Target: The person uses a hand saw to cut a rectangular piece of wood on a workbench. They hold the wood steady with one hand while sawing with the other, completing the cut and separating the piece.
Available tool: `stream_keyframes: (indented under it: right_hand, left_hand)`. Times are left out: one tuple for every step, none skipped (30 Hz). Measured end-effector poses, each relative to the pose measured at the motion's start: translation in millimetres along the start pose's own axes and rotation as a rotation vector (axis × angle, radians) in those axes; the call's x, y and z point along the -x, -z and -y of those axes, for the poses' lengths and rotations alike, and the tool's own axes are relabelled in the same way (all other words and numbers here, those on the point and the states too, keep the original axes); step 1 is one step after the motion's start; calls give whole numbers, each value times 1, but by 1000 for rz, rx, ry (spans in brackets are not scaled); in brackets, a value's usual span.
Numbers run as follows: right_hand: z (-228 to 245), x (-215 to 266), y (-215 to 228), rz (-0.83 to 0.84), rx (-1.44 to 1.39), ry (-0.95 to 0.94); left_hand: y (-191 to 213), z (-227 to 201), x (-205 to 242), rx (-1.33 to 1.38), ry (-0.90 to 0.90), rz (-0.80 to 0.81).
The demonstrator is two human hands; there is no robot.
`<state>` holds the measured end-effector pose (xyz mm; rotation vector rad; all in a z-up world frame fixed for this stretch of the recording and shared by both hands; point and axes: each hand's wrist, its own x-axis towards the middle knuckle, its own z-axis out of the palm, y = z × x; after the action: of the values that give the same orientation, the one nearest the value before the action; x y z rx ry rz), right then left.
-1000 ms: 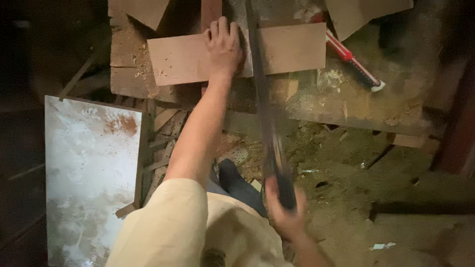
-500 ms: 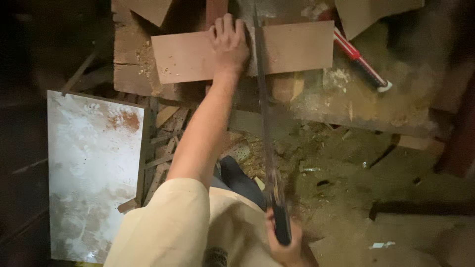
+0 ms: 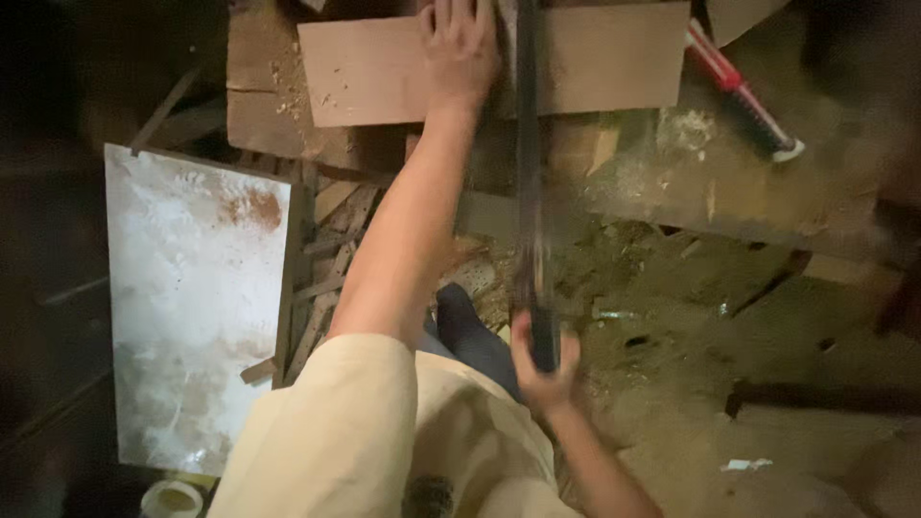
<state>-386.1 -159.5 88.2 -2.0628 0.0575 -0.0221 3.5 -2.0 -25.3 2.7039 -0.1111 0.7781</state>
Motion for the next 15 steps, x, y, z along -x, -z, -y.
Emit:
stream_keyframes:
  right_hand:
    - [0, 19, 8, -4, 23, 12]
    - [1, 36, 15, -3, 39, 6]
    - [8, 60, 25, 11, 42, -41]
    - [17, 83, 31, 33, 29, -113]
    - [24, 98, 32, 46, 19, -157]
    - [30, 106, 32, 65, 10, -202]
    - [32, 100, 28, 65, 35, -107]
    - [32, 85, 22, -3, 153, 29]
    - [27, 62, 12, -68, 267, 171]
    - [20, 32, 5, -59, 150, 120]
    - [10, -2, -2, -42, 31, 61]
    - [0, -34, -10, -132, 527, 541]
    - [-10, -63, -17, 9, -152, -16]
    - [-15, -79, -22, -1, -243, -81]
    - [-19, -86, -26, -15, -332, -149]
  left_hand:
    - [1, 0, -8, 14, 15, -8]
    - [3, 1, -17, 24, 14, -12]
    - [6, 0, -14, 36, 18, 4]
    - [9, -1, -11, 48, 22, 20]
    - [12, 0, -8, 58, 27, 48]
    - [14, 0, -6, 67, 31, 75]
    - [13, 1, -9, 78, 33, 95]
    - [13, 0, -10, 58, 23, 68]
    - [12, 1, -10, 33, 15, 38]
    - [9, 3, -11, 8, 7, 8]
    - [6, 6, -9, 7, -19, 0]
    - [3, 9, -7, 6, -44, -7]
    - [-2, 13, -6, 6, -73, -15]
    - [-6, 14, -5, -47, -62, -9]
    - [-9, 13, -4, -97, -54, 0]
